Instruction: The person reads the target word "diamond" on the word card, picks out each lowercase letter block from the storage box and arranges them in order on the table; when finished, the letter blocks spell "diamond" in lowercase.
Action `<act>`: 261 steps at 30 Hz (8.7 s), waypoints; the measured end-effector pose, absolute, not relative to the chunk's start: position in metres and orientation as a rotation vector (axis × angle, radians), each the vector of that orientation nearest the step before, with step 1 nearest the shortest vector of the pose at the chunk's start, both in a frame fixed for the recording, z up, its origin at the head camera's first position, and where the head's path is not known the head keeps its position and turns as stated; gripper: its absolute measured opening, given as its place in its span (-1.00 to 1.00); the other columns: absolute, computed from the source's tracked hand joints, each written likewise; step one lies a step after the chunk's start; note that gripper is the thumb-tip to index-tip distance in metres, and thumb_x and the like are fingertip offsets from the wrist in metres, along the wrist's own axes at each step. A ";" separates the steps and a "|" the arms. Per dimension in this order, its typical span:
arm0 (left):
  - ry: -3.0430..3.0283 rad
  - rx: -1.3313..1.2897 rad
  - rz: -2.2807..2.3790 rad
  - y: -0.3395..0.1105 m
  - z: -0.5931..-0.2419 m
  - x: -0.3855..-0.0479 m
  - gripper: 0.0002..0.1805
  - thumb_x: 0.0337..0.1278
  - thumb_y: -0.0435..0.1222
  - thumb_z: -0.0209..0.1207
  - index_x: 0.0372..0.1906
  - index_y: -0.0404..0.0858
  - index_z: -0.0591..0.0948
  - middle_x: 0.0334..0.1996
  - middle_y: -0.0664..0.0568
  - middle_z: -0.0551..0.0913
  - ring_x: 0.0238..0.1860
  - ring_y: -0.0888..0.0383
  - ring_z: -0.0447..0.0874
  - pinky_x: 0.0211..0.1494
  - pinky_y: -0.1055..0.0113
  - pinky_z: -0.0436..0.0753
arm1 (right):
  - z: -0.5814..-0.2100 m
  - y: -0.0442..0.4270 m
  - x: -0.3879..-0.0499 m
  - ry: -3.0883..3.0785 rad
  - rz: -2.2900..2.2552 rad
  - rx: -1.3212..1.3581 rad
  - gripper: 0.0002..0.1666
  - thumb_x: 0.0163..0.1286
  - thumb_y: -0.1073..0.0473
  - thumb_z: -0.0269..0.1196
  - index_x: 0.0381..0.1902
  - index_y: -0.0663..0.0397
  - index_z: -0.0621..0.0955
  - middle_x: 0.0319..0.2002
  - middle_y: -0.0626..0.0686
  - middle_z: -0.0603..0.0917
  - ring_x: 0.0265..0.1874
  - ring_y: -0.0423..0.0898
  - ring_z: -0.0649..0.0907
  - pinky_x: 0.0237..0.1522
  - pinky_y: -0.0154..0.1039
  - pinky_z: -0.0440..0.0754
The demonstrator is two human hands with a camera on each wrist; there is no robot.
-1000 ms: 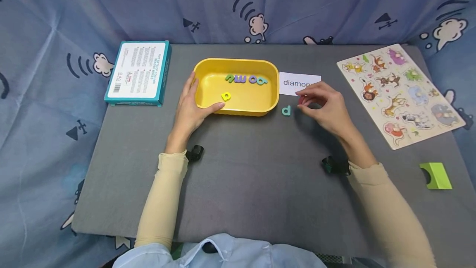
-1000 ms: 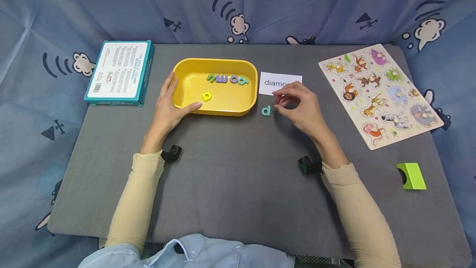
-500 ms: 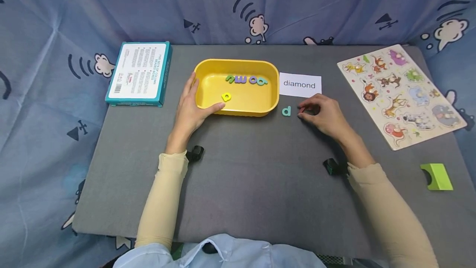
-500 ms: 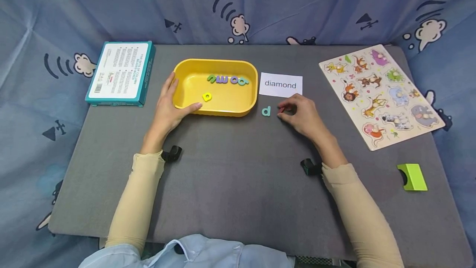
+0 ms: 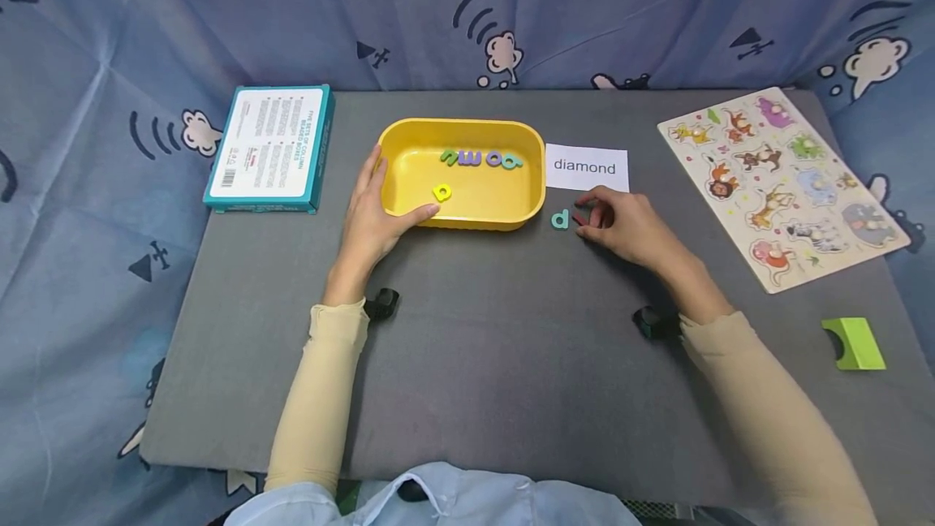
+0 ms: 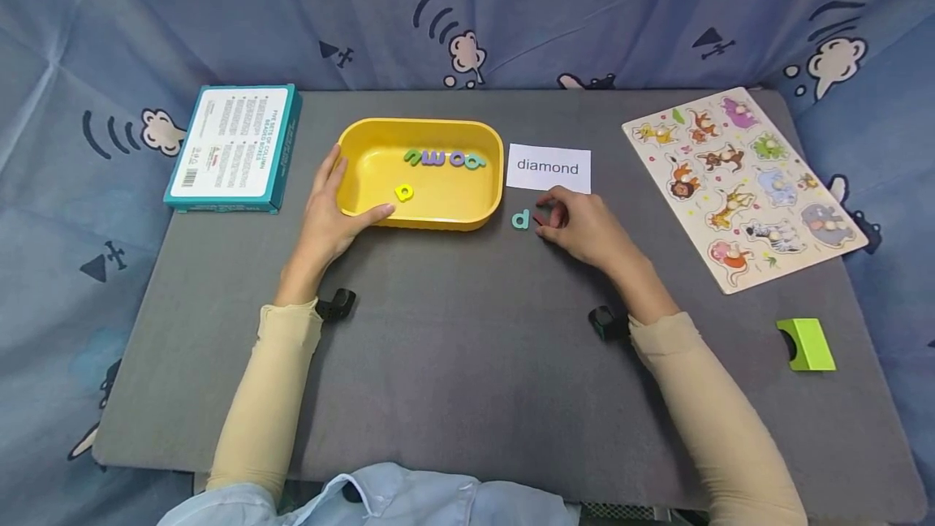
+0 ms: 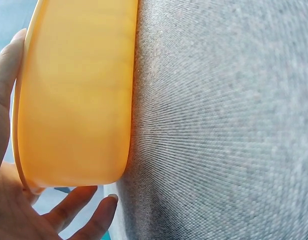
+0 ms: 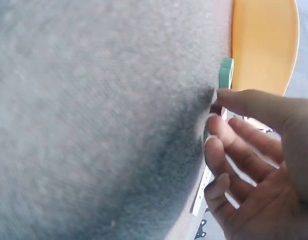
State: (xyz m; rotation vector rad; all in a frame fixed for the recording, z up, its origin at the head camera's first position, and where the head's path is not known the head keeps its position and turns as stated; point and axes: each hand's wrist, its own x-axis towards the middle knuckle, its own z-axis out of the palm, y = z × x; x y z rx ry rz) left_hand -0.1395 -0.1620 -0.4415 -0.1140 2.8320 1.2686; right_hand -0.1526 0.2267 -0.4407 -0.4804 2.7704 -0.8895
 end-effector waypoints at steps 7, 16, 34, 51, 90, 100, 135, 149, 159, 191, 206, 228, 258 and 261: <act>2.837 -0.110 1.269 -0.162 -0.441 -0.140 0.30 0.01 0.21 0.54 0.72 -0.19 0.11 0.76 0.26 -0.12 0.73 0.00 -0.02 0.72 -0.06 0.15 | -0.437 0.226 -0.152 2.690 -0.894 -0.502 -0.58 0.34 0.39 0.41 0.15 0.25 0.65 -0.34 0.13 0.66 -0.36 -0.03 0.56 -0.33 -0.31 0.45; 2.831 -0.117 1.269 -0.162 -0.442 -0.139 0.30 0.01 0.21 0.54 0.73 -0.18 0.09 0.76 0.23 -0.12 0.73 -0.01 -0.02 0.72 -0.06 0.15 | -0.440 0.224 -0.153 2.711 -0.917 -0.467 -0.70 0.34 0.34 0.44 0.01 0.26 0.70 -0.36 0.13 0.66 -0.37 -0.03 0.57 -0.36 -0.34 0.45; 2.821 -0.121 1.267 -0.162 -0.442 -0.140 0.30 0.03 0.21 0.52 0.73 -0.18 0.08 0.76 0.29 -0.14 0.74 0.03 -0.07 0.73 -0.04 0.12 | -0.422 0.215 -0.161 2.784 -0.969 -0.421 -0.64 0.29 0.27 0.53 0.01 0.24 0.71 -0.35 0.15 0.68 -0.37 -0.02 0.58 -0.37 -0.39 0.41; 2.822 -0.112 1.288 -0.163 -0.443 -0.140 0.30 0.02 0.21 0.53 0.72 -0.21 0.09 0.75 0.29 -0.12 0.74 0.03 -0.06 0.74 -0.04 0.11 | -0.397 0.148 -0.176 2.800 -1.190 -0.605 -0.61 0.34 0.30 0.49 0.09 0.26 0.71 -0.01 0.26 0.70 -0.02 0.16 0.61 -0.02 0.00 0.56; 2.835 -0.083 1.275 -0.164 -0.442 -0.139 0.29 0.04 0.23 0.51 0.72 -0.22 0.09 0.75 0.30 -0.12 0.74 0.00 -0.06 0.73 -0.08 0.13 | -0.436 0.040 -0.221 2.502 -0.929 -0.786 -0.49 0.34 0.37 0.45 0.25 0.28 0.69 0.04 0.22 0.64 0.02 0.10 0.57 0.20 -0.02 0.57; 2.834 -0.084 1.280 -0.163 -0.442 -0.140 0.30 0.03 0.23 0.51 0.71 -0.24 0.10 0.75 0.31 -0.12 0.74 0.01 -0.05 0.72 -0.07 0.14 | -0.437 0.037 -0.221 2.468 -0.998 -0.818 -0.63 0.34 0.41 0.44 0.11 0.28 0.77 0.02 0.22 0.68 -0.05 0.08 0.55 0.09 -0.05 0.56; 2.840 -0.095 1.269 -0.163 -0.442 -0.140 0.30 0.02 0.22 0.53 0.72 -0.21 0.11 0.76 0.29 -0.13 0.74 0.03 -0.05 0.73 -0.03 0.13 | -0.397 0.113 -0.186 2.656 -1.340 -0.668 -0.65 0.30 0.23 0.53 0.04 0.13 0.77 -0.05 0.12 0.78 -0.03 0.03 0.63 -0.02 -0.10 0.52; 2.840 -0.084 1.264 -0.163 -0.444 -0.140 0.30 0.02 0.22 0.53 0.73 -0.18 0.08 0.75 0.31 -0.14 0.74 0.02 -0.06 0.73 -0.05 0.12 | -0.415 0.196 -0.154 2.660 -1.625 -0.345 -0.68 0.25 0.30 0.56 -0.04 0.14 0.77 -0.10 0.02 0.80 -0.07 -0.01 0.58 -0.13 -0.28 0.43; 2.842 -0.080 1.271 -0.164 -0.444 -0.139 0.29 0.03 0.21 0.53 0.73 -0.20 0.09 0.76 0.30 -0.14 0.74 0.01 -0.05 0.73 -0.05 0.13 | -0.440 0.244 -0.138 2.749 -1.374 -0.173 -0.71 0.28 0.28 0.55 -0.04 0.14 0.78 -0.21 -0.13 0.73 -0.22 -0.12 0.56 -0.27 -0.38 0.38; 2.832 -0.116 1.274 -0.162 -0.444 -0.140 0.29 0.03 0.20 0.54 0.72 -0.20 0.10 0.76 0.29 -0.12 0.74 0.03 -0.06 0.74 -0.03 0.11 | -0.448 0.247 -0.146 2.780 -1.029 -0.206 -0.63 0.27 0.25 0.55 0.01 0.25 0.77 -0.05 0.28 0.63 -0.05 0.15 0.48 -0.02 -0.02 0.30; 2.837 -0.095 1.273 -0.160 -0.444 -0.142 0.29 0.03 0.20 0.54 0.73 -0.15 0.08 0.75 0.31 -0.13 0.74 0.02 -0.04 0.73 -0.04 0.13 | -0.410 0.216 -0.163 2.801 -1.118 -0.371 -0.51 0.24 0.19 0.59 0.11 0.14 0.74 0.07 0.19 0.67 0.10 0.13 0.51 0.02 -0.01 0.38; 2.829 -0.119 1.312 -0.163 -0.446 -0.139 0.27 0.02 0.19 0.55 0.72 -0.17 0.13 0.75 0.33 -0.12 0.74 0.03 -0.03 0.73 -0.02 0.14 | -0.412 0.144 -0.172 2.765 -1.264 -0.679 -0.56 0.23 0.29 0.58 0.05 0.23 0.73 -0.01 0.23 0.74 0.01 0.16 0.54 0.00 -0.03 0.41; 2.828 -0.103 1.300 -0.162 -0.443 -0.139 0.27 0.03 0.21 0.53 0.72 -0.16 0.12 0.75 0.33 -0.13 0.74 -0.01 -0.05 0.72 -0.09 0.14 | -0.423 0.066 -0.209 2.670 -0.971 -0.553 -0.33 0.30 0.19 0.53 0.35 0.13 0.63 0.32 0.18 0.64 0.25 0.18 0.55 0.36 0.07 0.47; 2.824 -0.111 1.298 -0.161 -0.443 -0.139 0.28 0.02 0.22 0.53 0.73 -0.14 0.11 0.75 0.34 -0.14 0.74 -0.01 -0.05 0.72 -0.08 0.14 | -0.424 0.067 -0.214 2.692 -0.952 -0.514 -0.31 0.27 0.22 0.55 0.36 0.12 0.63 0.32 0.21 0.62 0.26 0.19 0.53 0.37 0.09 0.47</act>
